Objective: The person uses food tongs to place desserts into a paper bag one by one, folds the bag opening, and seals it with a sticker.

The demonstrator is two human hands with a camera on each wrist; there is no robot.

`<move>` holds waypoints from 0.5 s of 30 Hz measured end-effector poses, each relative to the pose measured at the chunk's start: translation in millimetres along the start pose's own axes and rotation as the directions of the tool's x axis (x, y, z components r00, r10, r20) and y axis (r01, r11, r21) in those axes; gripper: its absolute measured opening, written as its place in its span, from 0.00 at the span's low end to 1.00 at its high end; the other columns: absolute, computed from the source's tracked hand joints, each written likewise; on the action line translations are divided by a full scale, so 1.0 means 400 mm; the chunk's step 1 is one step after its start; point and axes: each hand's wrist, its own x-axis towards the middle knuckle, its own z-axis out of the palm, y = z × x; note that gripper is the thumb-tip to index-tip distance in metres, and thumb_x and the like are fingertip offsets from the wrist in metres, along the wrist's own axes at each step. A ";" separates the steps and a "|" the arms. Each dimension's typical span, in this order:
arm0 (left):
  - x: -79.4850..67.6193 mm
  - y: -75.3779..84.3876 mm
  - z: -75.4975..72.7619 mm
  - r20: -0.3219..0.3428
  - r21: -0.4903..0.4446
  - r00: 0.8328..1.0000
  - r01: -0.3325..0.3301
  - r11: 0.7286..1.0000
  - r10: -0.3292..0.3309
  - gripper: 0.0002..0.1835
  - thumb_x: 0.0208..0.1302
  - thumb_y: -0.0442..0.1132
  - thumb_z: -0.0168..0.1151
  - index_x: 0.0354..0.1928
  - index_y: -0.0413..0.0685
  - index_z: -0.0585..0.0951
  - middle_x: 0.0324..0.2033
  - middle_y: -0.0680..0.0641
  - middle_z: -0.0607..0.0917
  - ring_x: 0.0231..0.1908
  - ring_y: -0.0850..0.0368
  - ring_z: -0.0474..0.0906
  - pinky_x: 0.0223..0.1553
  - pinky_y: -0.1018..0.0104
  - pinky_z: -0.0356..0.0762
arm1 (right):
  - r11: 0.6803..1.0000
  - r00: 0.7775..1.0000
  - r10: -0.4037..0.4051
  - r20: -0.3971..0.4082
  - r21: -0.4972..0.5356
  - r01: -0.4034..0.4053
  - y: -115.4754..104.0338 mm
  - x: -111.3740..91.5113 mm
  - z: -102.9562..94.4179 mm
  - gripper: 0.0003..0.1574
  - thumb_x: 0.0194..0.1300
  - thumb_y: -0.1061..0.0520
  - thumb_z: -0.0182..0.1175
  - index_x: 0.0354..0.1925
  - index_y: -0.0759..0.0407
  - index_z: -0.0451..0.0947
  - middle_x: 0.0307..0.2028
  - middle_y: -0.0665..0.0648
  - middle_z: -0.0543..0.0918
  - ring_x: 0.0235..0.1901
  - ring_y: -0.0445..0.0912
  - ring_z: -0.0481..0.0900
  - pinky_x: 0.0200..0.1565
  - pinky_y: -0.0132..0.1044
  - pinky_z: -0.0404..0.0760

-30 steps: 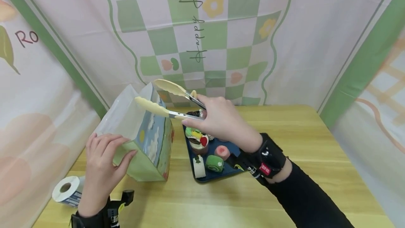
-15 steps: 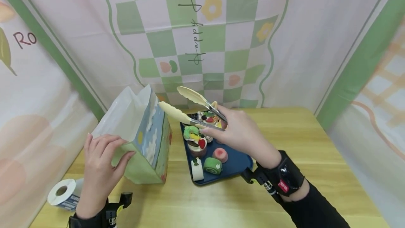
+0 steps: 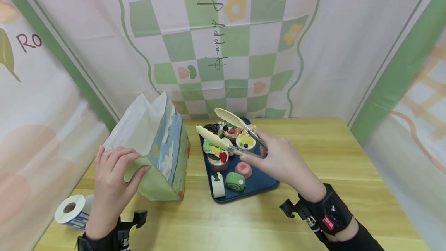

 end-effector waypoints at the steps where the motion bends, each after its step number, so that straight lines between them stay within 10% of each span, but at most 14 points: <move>1: 0.000 -0.001 0.001 0.000 -0.001 1.000 0.000 1.000 0.000 0.21 0.68 0.54 0.57 0.38 0.40 0.82 0.39 0.42 0.84 0.47 0.40 0.75 0.63 0.32 0.55 | 1.000 1.000 0.003 0.004 0.004 -0.003 0.006 -0.004 0.003 0.49 0.59 0.28 0.61 0.65 0.57 0.67 0.26 0.48 0.76 0.18 0.40 0.66 0.22 0.32 0.63; 7: 0.002 -0.003 0.001 -0.005 -0.003 1.000 0.001 1.000 -0.001 0.22 0.68 0.54 0.57 0.38 0.40 0.82 0.38 0.42 0.84 0.46 0.40 0.75 0.64 0.33 0.54 | 0.999 1.000 0.009 -0.002 0.037 -0.009 0.034 -0.027 0.020 0.39 0.58 0.29 0.63 0.57 0.51 0.70 0.23 0.48 0.74 0.18 0.39 0.65 0.22 0.31 0.63; 15: 0.001 -0.002 0.005 -0.008 -0.012 1.000 0.005 1.000 -0.005 0.22 0.68 0.54 0.57 0.37 0.40 0.82 0.38 0.42 0.84 0.46 0.40 0.75 0.64 0.33 0.54 | 0.999 0.999 0.048 0.006 -0.005 -0.048 0.070 -0.057 0.048 0.57 0.57 0.29 0.63 0.72 0.60 0.61 0.24 0.47 0.74 0.17 0.37 0.64 0.21 0.30 0.63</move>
